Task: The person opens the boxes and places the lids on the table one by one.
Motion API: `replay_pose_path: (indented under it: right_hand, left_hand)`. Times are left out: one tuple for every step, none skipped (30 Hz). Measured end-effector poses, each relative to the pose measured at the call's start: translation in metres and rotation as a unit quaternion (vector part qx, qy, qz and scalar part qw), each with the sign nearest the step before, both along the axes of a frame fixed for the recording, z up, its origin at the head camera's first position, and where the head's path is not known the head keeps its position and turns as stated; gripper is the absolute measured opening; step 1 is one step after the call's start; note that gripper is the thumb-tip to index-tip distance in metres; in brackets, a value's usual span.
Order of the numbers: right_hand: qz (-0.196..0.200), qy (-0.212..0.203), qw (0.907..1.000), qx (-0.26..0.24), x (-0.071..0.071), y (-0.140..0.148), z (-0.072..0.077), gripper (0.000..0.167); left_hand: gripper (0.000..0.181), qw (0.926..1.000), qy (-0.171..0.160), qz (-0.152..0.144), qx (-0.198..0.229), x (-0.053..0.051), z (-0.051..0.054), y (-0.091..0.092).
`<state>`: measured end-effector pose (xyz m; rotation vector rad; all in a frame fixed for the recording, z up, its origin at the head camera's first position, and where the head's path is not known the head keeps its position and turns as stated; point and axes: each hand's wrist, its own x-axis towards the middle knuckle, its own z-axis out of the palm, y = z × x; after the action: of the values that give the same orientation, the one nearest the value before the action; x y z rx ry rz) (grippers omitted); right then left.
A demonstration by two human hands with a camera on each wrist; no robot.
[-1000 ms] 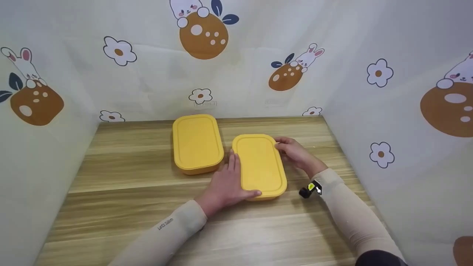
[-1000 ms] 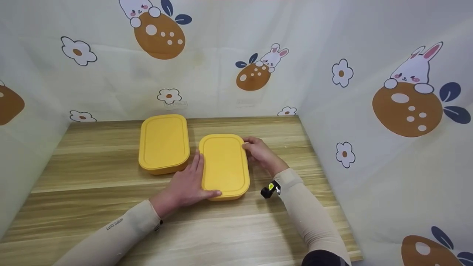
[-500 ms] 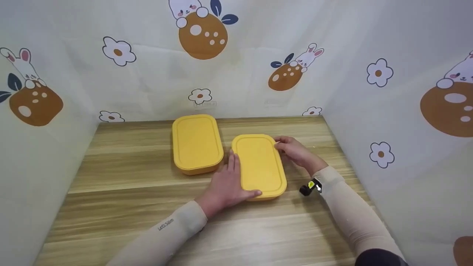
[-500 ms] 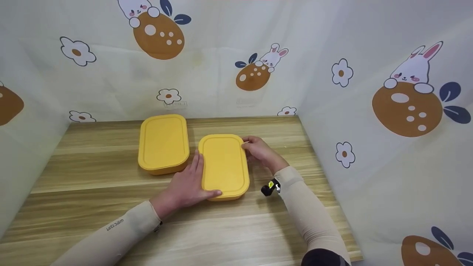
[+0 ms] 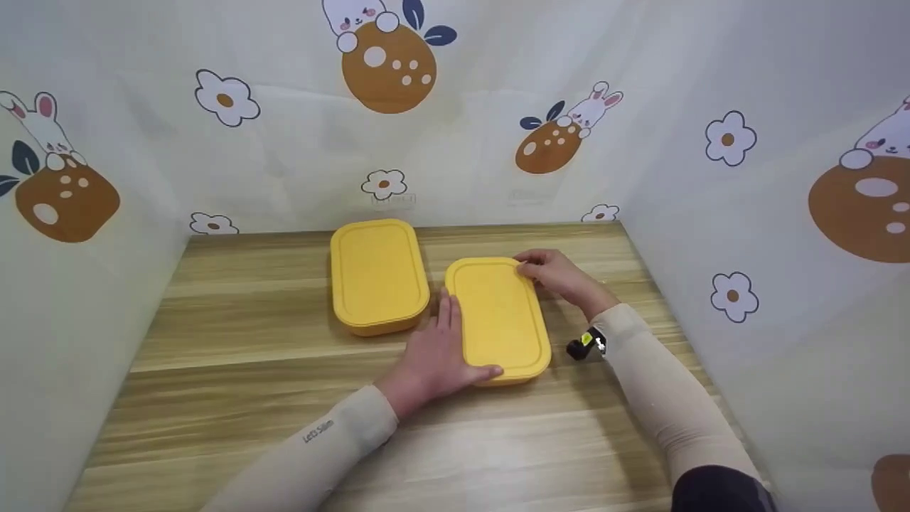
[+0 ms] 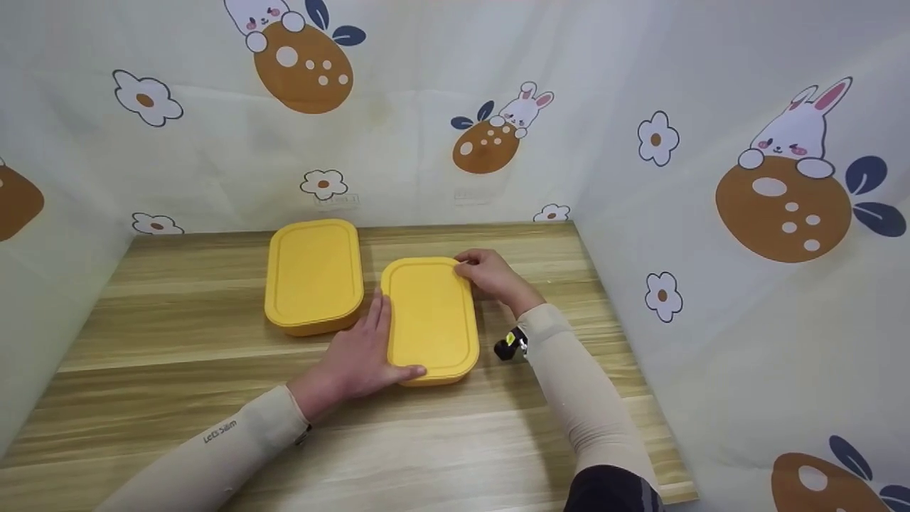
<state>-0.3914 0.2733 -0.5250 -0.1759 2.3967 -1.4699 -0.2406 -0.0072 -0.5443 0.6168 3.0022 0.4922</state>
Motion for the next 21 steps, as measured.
replay_pose_path:
  right_hand:
    - [0.004, 0.005, 1.0, 0.004, -0.0006, -0.0011, 0.0004, 0.042]
    - [0.006, 0.008, 0.9999, 0.007, -0.0012, -0.0023, 0.0007, 0.042]
    - [0.009, 0.011, 0.9999, 0.009, -0.0018, -0.0033, 0.0008, 0.041]
    - [0.012, 0.016, 0.9997, 0.014, -0.0023, -0.0044, 0.001, 0.04]
    - [0.015, 0.021, 0.9995, 0.018, -0.0031, -0.0055, 0.0009, 0.039]
    - [0.017, 0.025, 0.9993, 0.023, -0.0035, -0.0064, 0.0013, 0.038]
    - [0.017, 0.029, 0.9991, 0.026, -0.0036, -0.007, 0.0017, 0.037]
    - [0.017, 0.031, 0.999, 0.028, -0.0037, -0.0075, 0.0019, 0.036]
    - [0.019, 0.035, 0.9988, 0.03, -0.0038, -0.0078, 0.0023, 0.036]
    - [0.021, 0.04, 0.9984, 0.033, -0.004, -0.0081, 0.0027, 0.035]
    - [0.022, 0.045, 0.9981, 0.036, -0.0042, -0.0082, 0.0031, 0.035]
    - [0.024, 0.05, 0.9977, 0.039, -0.0043, -0.0083, 0.0034, 0.034]
    - [0.025, 0.055, 0.9973, 0.042, -0.0048, -0.0084, 0.0034, 0.034]
    - [0.027, 0.06, 0.9968, 0.046, -0.0052, -0.0085, 0.0035, 0.033]
    - [0.029, 0.065, 0.9962, 0.05, -0.0056, -0.0086, 0.0036, 0.033]
    - [0.029, 0.068, 0.9958, 0.053, -0.0059, -0.0087, 0.0036, 0.033]
    - [0.03, 0.069, 0.9956, 0.057, -0.0062, -0.0088, 0.0035, 0.033]
    - [0.03, 0.069, 0.9953, 0.061, -0.0065, -0.009, 0.0034, 0.034]
    - [0.03, 0.067, 0.9952, 0.064, -0.0064, -0.0092, 0.0036, 0.035]
    - [0.028, 0.066, 0.9952, 0.067, -0.0064, -0.0093, 0.0037, 0.036]
    - [0.026, 0.064, 0.9952, 0.069, -0.0059, -0.0096, 0.0043, 0.037]
  left_hand:
    - [0.152, 1.0, -0.002, 0.0, 0.002, 0.0, 0.0003, 0.0]
    - [0.152, 1.0, -0.002, 0.0, 0.004, -0.0001, 0.0004, 0.0]
    - [0.152, 1.0, -0.004, -0.001, 0.005, -0.0001, 0.0005, 0.0]
    - [0.152, 1.0, -0.004, -0.001, 0.003, -0.0002, 0.0003, 0.0]
    - [0.152, 1.0, -0.004, -0.002, 0.002, -0.0003, 0.0003, -0.0001]
    - [0.152, 1.0, -0.004, -0.002, 0.001, -0.0004, 0.0001, 0.0]
    - [0.152, 1.0, -0.004, -0.004, 0.0, -0.0004, 0.0001, 0.0001]
    - [0.152, 1.0, -0.004, -0.005, -0.001, -0.0004, 0.0, 0.0003]
    - [0.152, 1.0, -0.005, -0.006, -0.001, -0.0004, 0.0002, 0.0004]
    - [0.152, 1.0, -0.006, -0.007, -0.001, -0.0003, 0.0004, 0.0004]
    - [0.152, 1.0, -0.006, -0.007, -0.001, -0.0002, 0.0006, 0.0005]
    - [0.152, 1.0, -0.005, -0.008, 0.0, -0.0002, 0.0009, 0.0005]
    - [0.152, 1.0, -0.005, -0.008, 0.0, -0.0002, 0.0011, 0.0005]
    - [0.152, 1.0, -0.004, -0.009, 0.0, -0.0002, 0.0012, 0.0005]
    - [0.152, 1.0, -0.003, -0.009, -0.001, -0.0002, 0.0014, 0.0005]
    - [0.152, 1.0, -0.003, -0.009, 0.0, -0.0001, 0.0015, 0.0004]
    - [0.152, 1.0, -0.002, -0.009, 0.001, -0.0001, 0.0016, 0.0004]
    - [0.152, 1.0, -0.002, -0.009, 0.001, -0.0001, 0.0016, 0.0003]
    - [0.152, 1.0, -0.002, -0.009, 0.002, 0.0, 0.0016, 0.0002]
    - [0.152, 1.0, -0.002, -0.009, 0.003, 0.0, 0.0016, 0.0001]
    - [0.152, 0.9999, -0.003, -0.009, 0.004, 0.0001, 0.0016, 0.0001]
